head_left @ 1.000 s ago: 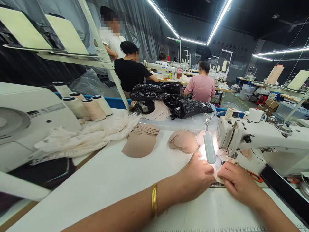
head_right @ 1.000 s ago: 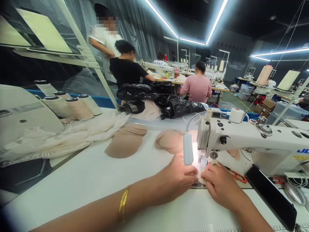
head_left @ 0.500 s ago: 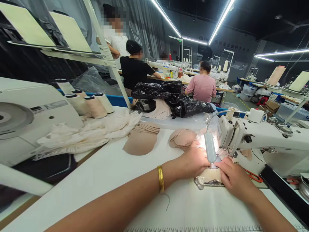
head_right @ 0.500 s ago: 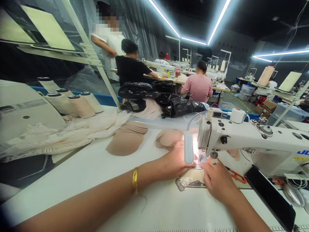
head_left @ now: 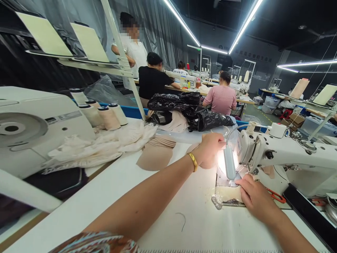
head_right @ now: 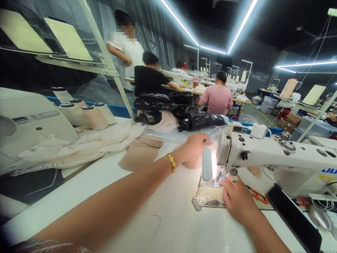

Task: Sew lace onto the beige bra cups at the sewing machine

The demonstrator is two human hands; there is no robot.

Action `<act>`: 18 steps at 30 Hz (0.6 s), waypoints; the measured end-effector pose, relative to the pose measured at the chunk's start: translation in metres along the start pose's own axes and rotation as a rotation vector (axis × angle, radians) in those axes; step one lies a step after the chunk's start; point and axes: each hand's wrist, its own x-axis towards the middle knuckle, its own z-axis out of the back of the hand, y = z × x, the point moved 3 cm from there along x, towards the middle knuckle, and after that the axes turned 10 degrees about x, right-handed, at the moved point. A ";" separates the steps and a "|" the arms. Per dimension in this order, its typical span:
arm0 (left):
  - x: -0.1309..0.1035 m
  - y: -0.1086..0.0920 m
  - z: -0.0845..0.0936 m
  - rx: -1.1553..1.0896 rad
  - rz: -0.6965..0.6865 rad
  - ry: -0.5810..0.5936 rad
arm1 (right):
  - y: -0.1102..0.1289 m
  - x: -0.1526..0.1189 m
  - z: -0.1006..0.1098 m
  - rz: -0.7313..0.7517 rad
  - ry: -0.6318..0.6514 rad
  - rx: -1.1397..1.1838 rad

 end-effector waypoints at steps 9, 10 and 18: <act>0.010 0.029 0.039 -0.413 0.184 -0.141 | 0.000 0.001 -0.001 -0.033 0.033 -0.001; 0.009 0.030 0.040 -0.422 0.170 -0.125 | -0.001 0.001 -0.001 -0.037 0.031 -0.005; -0.001 0.021 0.016 -0.125 -0.080 0.147 | 0.000 0.001 -0.001 -0.001 -0.016 0.014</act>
